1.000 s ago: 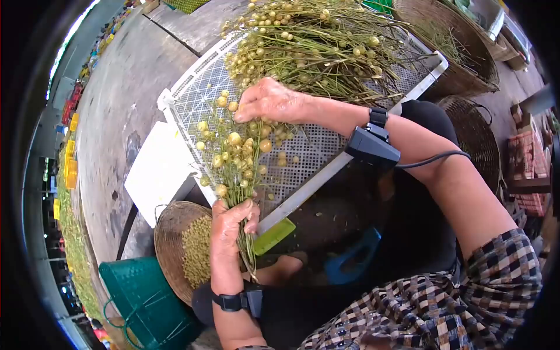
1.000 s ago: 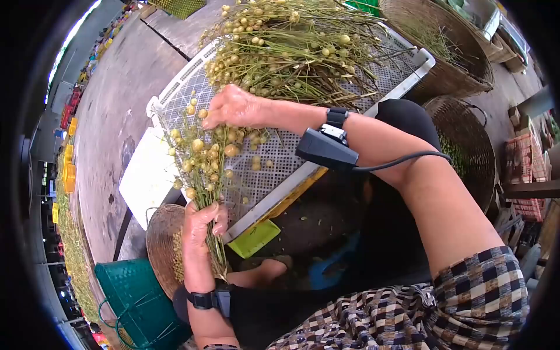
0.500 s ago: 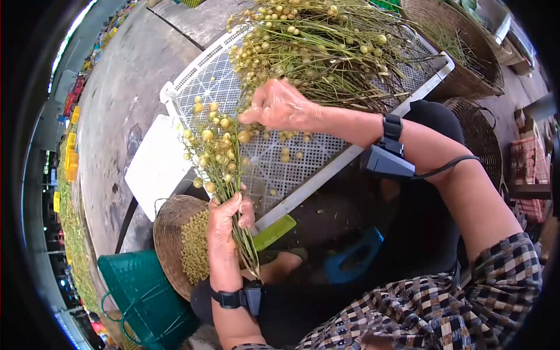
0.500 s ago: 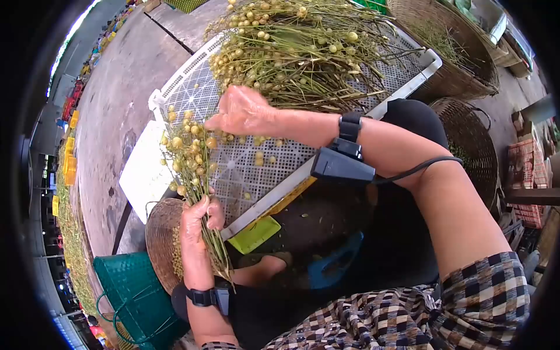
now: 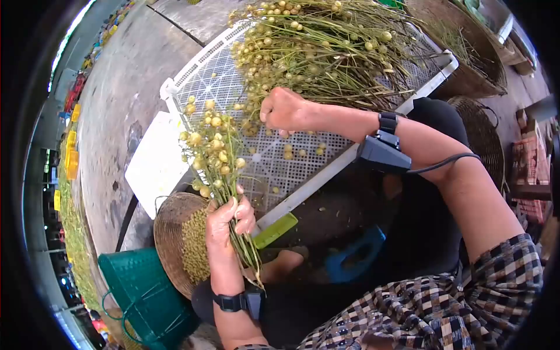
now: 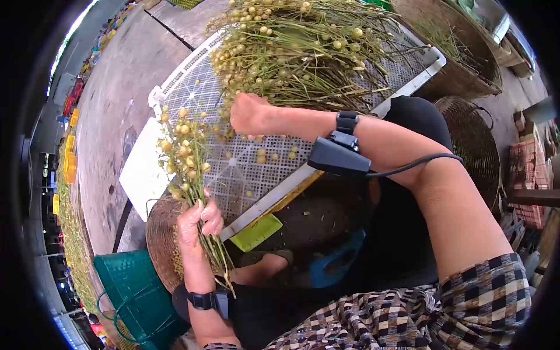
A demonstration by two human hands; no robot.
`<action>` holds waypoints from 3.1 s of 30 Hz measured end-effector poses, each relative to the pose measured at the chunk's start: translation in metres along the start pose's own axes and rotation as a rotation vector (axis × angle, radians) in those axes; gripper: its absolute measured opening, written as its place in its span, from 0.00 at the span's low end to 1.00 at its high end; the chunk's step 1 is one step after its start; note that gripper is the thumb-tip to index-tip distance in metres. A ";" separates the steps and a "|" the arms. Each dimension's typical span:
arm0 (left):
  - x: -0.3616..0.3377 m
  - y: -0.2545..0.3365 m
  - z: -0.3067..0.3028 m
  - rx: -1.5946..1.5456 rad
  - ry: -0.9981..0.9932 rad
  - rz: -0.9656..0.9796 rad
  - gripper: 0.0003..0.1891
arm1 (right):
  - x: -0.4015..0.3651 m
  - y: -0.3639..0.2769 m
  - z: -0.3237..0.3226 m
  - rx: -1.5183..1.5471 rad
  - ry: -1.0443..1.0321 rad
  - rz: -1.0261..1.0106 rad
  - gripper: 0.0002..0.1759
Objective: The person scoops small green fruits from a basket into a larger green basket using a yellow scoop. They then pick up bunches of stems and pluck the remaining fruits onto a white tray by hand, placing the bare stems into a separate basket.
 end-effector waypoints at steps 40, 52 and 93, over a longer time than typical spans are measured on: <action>-0.014 0.007 0.008 -0.129 -0.172 0.035 0.16 | -0.003 -0.015 -0.006 0.204 -0.111 -0.368 0.11; -0.016 0.005 0.006 -0.061 -0.112 0.005 0.16 | -0.014 -0.039 -0.043 1.102 -0.114 -0.132 0.06; -0.014 0.008 0.027 0.319 0.085 0.201 0.14 | -0.055 -0.066 -0.044 0.243 -0.046 -0.387 0.21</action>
Point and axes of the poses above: each hand's wrist, its own x-axis towards the middle knuckle, its own z-axis out of the palm, y = z × x, the point moved 4 cm from there along x, towards the middle knuckle, and after that the axes turned 15 degrees about z, right-handed, at the moved point
